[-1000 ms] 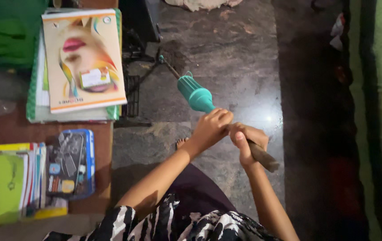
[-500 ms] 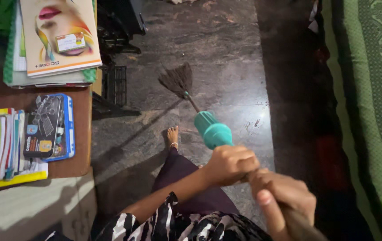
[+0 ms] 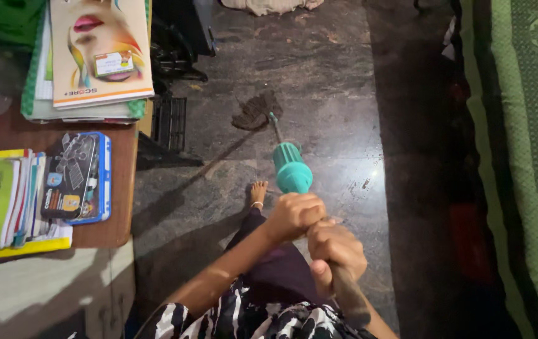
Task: The person mops the tiled floor in a bedroom using a teal spin mop. They move the mop back and forth across the floor, covering different areas near a bed and a table.
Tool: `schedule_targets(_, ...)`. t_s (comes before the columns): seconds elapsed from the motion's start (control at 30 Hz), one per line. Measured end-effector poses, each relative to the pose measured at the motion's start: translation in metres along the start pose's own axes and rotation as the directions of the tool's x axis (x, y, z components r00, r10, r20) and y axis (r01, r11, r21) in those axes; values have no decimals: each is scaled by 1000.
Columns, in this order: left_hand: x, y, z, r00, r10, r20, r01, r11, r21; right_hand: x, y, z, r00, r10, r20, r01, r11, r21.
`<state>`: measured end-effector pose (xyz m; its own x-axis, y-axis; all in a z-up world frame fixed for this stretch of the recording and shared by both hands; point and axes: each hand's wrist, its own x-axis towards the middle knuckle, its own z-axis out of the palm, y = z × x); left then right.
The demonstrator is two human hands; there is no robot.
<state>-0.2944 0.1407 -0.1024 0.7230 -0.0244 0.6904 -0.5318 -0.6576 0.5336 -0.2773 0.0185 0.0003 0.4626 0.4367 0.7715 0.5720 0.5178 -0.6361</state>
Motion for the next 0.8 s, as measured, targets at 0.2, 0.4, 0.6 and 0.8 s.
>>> schedule_targets(0.2, 43, -74, 23, 1000, 15, 19, -16, 999, 42, 21, 84, -27, 988, -27, -151, 34, 999, 41)
schedule_targets(0.4, 109, -168, 29, 1000, -26, -1, 26, 997, 74, 78, 175, -47, 963, 82, -258, -70, 996, 54)
schedule_targets(0.6, 164, -263, 1, 996, -89, 6, 88, 990, 110, 132, 275, -43, 911, 210, -354, -203, 978, 57)
schedule_targets(0.8, 178, -332, 8, 983, -169, 72, 160, 980, 117, 143, 343, -43, 854, 286, -435, -341, 939, -51)
